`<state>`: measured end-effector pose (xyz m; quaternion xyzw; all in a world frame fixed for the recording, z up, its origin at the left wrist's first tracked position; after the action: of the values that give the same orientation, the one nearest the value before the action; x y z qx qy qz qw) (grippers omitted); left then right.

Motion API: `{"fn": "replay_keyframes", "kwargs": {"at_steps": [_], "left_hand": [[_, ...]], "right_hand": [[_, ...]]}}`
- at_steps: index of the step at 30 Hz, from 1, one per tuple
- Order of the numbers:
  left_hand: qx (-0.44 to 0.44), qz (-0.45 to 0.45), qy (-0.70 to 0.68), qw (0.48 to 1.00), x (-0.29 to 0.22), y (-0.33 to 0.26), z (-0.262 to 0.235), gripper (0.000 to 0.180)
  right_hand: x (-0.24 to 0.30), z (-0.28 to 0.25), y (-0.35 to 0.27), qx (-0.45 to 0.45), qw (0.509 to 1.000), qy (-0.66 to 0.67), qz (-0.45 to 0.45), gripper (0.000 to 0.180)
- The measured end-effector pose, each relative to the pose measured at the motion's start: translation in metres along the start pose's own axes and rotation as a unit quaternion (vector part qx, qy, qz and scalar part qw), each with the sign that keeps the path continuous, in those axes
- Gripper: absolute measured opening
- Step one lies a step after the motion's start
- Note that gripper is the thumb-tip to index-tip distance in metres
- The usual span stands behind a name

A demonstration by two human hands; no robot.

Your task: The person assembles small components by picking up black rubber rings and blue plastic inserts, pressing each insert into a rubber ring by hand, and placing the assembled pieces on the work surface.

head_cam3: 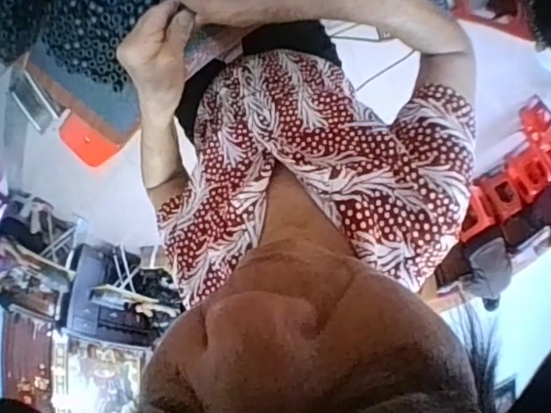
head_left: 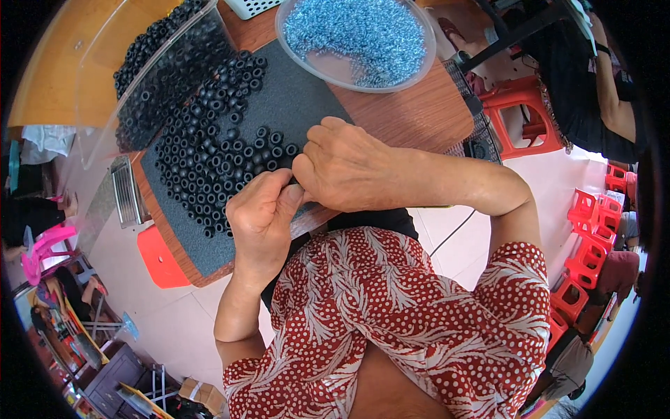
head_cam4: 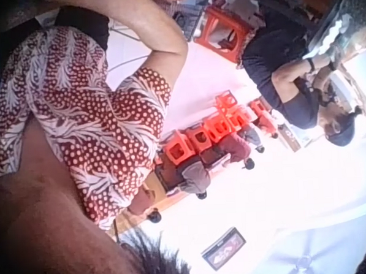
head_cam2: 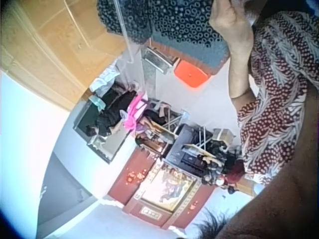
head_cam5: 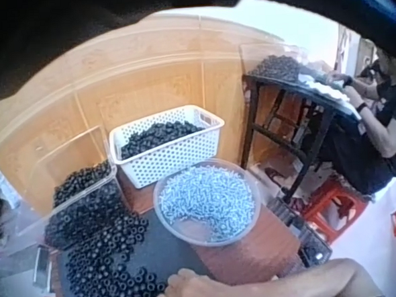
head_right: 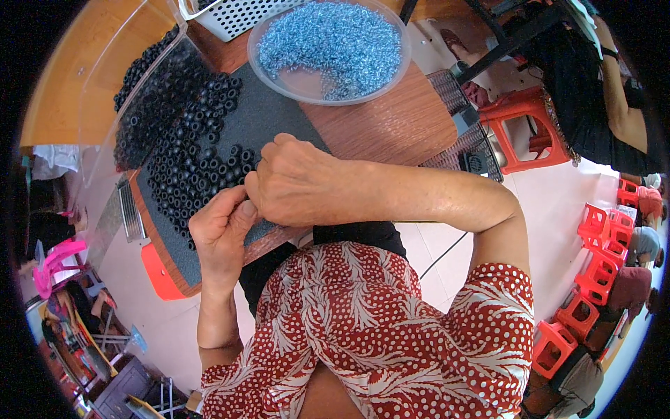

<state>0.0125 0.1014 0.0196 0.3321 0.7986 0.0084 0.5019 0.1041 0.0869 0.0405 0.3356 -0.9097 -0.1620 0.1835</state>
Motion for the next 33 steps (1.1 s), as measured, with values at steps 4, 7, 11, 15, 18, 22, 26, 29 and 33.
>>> {"fn": "replay_keyframes", "kwargs": {"at_steps": [4,7,11,15,18,22,26,29,33], "left_hand": [[-0.002,0.001,0.025,1.000,-0.003,0.001,0.001,0.017],[0.012,0.032,0.077,0.996,-0.009,0.002,0.001,0.017],[0.005,0.061,0.089,0.994,-0.016,0.005,0.004,0.016],[-0.057,-0.061,-0.107,0.991,-0.006,0.002,0.003,0.021],[-0.111,-0.126,-0.255,0.952,0.002,-0.003,0.003,0.024],[-0.101,-0.164,-0.248,0.950,0.008,-0.015,0.007,0.025],[-0.091,-0.114,-0.209,0.967,-0.001,-0.014,0.010,0.026],[-0.096,-0.117,-0.253,0.955,0.002,-0.015,0.015,0.025],[-0.057,-0.110,-0.250,0.960,0.004,-0.015,0.016,0.025]], "right_hand": [[0.000,0.004,0.000,-0.020,1.000,0.001,-0.007,0.026],[0.003,0.004,-0.001,-0.007,0.999,0.032,-0.011,0.024],[0.001,0.003,-0.006,-0.013,0.998,0.068,0.004,0.026],[-0.003,-0.008,-0.002,-0.053,0.993,0.096,0.043,0.028],[-0.011,-0.017,0.001,-0.099,0.984,0.124,0.081,0.032],[-0.014,-0.011,-0.003,-0.102,0.982,0.131,0.090,0.033],[-0.011,-0.010,-0.005,-0.103,0.981,0.150,0.065,0.033],[-0.009,-0.008,-0.008,-0.111,0.982,0.145,0.045,0.032],[-0.006,-0.007,-0.010,-0.124,0.983,0.131,0.018,0.029]]}}
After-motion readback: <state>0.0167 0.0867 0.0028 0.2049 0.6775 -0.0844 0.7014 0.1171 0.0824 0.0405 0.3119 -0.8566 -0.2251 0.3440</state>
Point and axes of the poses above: each hand's wrist, its own y-axis towards the middle knuckle, its own z-axis out of the palm, x = y × z, the point moved 8 cm from there along y, towards the middle knuckle, and after that the axes turned 14 degrees about z, right-handed, at the moved point
